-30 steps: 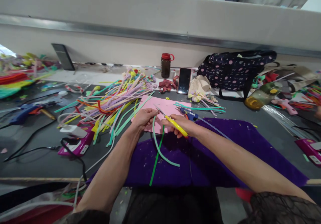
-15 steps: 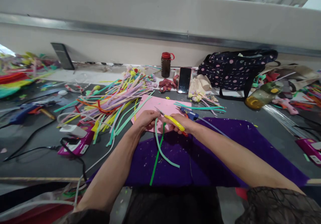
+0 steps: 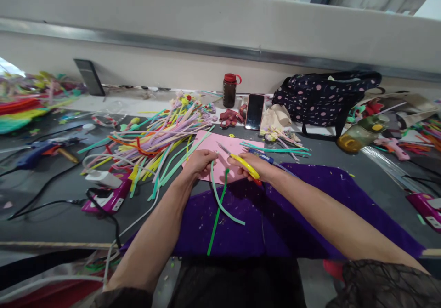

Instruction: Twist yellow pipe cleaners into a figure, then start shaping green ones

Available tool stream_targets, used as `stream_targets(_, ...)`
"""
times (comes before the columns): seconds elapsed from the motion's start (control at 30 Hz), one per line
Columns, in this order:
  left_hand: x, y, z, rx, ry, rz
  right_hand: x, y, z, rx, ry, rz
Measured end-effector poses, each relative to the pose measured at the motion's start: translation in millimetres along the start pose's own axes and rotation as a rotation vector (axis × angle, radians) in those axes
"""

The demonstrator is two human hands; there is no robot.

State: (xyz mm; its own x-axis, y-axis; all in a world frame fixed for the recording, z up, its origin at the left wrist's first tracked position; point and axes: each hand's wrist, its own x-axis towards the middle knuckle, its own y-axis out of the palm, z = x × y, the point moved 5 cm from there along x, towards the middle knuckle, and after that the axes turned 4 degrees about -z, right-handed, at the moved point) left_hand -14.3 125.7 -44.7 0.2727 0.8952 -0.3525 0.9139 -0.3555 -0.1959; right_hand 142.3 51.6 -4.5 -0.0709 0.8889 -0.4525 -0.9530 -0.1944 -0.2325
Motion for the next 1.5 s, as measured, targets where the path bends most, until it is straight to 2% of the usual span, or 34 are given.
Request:
stream_targets(0.13,1,-2.7,-8,-0.140,0.074,-0.011,-14,-5,3,0.018,-0.020,0.011)
stream_targets(0.33,2,0.3,-10,-0.269,0.123,0.033,-23,6,1,0.031,-0.007,0.065)
stream_targets(0.67,1,2.5,-8,-0.233,0.107,0.085,-11,20,-4,0.130,-0.002,0.131)
stream_targets(0.83,-1,4.3,0,-0.103,-0.023,0.099,1,18,-14,0.148,0.076,0.134)
stream_targets(0.97,-4,5.2,3,-0.026,-0.084,0.104,8,15,-12,0.133,0.089,0.114)
stream_targets(1.13,-4,5.7,4,-0.012,-0.085,0.090,10,18,-7,0.026,0.132,0.099)
stream_targets(1.23,-3,6.0,5,-0.007,-0.081,0.083,12,18,-6,-0.010,0.101,0.045)
stream_targets(1.37,-3,4.2,4,-0.015,-0.063,0.065,12,16,-5,0.039,0.047,0.060)
stream_targets(1.5,2,-1.6,1,-0.058,-0.012,0.009,2,4,-1,0.112,0.016,0.032)
